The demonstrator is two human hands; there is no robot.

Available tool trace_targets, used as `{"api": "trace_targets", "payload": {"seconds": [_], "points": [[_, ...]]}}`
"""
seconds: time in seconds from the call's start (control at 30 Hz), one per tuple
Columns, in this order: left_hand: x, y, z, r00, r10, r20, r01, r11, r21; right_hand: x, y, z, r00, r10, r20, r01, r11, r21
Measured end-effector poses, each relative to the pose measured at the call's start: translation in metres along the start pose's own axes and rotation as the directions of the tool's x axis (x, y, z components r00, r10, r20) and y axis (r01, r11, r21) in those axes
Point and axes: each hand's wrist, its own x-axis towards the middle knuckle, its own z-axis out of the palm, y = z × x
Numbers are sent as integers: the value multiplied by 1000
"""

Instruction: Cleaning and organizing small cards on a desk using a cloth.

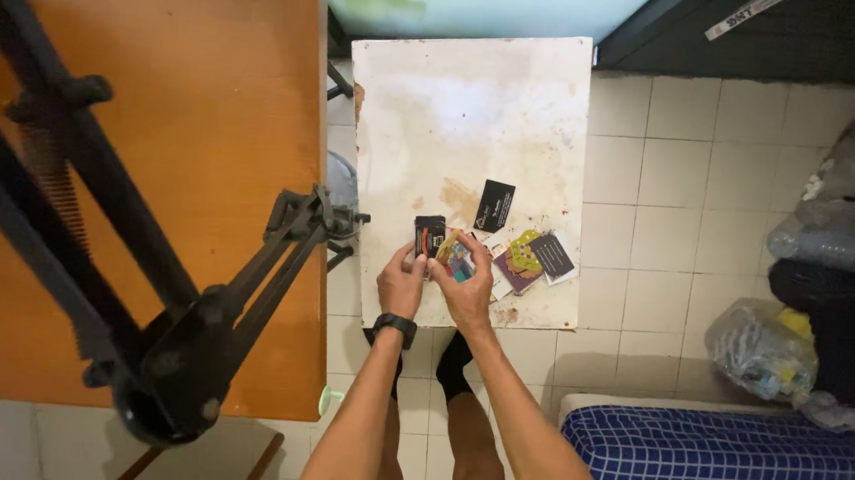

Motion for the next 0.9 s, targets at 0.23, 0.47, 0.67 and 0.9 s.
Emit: {"api": "trace_targets", "payload": {"seconds": [0.23,0.47,0.67,0.9], "points": [[-37,-6,-3,967,226,-115,-214,970,112,-11,-40,-17,994,111,9,-112,987,113],[-120,14,-25,953,3,303,220,679,-700,-55,-147,-70,992,-122,19,123,989,-84],[-230,119,-128,872,149,466,414,283,-865,-112,-269,-101,961,-268,64,275,936,-221],[-301,164,-261,872,261,414,386,154,-910,-184,-377,-71,931,-327,161,364,852,-377]]}}
